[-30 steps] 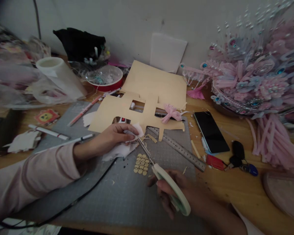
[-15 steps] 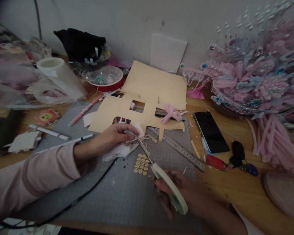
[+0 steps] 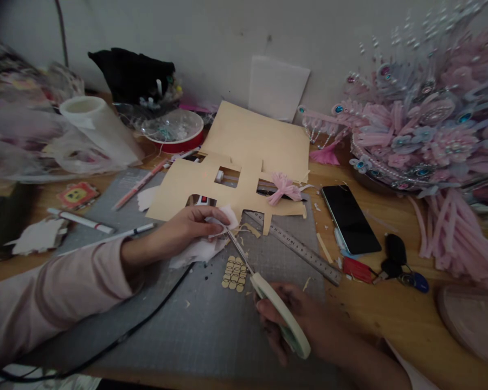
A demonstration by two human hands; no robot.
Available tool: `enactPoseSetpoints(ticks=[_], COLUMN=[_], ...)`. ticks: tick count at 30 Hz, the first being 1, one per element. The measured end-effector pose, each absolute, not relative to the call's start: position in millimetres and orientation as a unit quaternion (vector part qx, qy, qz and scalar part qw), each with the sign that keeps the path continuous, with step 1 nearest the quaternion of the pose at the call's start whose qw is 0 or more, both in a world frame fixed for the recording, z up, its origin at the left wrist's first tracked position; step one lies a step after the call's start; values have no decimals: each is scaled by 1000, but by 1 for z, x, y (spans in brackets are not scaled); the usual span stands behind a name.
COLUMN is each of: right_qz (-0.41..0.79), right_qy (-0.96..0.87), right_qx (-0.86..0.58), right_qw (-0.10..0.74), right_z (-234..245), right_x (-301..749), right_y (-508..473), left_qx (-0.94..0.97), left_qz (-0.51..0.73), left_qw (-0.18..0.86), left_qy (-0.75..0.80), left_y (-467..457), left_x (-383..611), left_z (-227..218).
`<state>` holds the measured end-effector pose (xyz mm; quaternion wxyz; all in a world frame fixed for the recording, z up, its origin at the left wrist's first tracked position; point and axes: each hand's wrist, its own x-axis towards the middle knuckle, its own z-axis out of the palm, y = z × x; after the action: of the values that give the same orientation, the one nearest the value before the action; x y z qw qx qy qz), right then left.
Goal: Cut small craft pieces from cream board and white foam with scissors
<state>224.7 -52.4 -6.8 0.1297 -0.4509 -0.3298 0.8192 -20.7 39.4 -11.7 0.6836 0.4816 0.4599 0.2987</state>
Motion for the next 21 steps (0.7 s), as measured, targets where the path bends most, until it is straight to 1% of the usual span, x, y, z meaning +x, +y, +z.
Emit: enactPoseSetpoints(ticks=[14, 17, 21], right_qz=[817, 809, 802], right_qy=[-362, -358, -332], right_qx=[-435, -449, -466], right_qw=[108, 123, 171], right_z=[-11, -12, -9], right_x=[226, 228, 228], right_y=[-54, -57, -62], left_qx=[462, 452, 444], left_qz=[314, 318, 327], left_qw=[700, 705, 707], left_qy=[445, 444, 444], left_y=[39, 39, 39], left_x=[-20, -20, -20], left_z=[-12, -13, -13])
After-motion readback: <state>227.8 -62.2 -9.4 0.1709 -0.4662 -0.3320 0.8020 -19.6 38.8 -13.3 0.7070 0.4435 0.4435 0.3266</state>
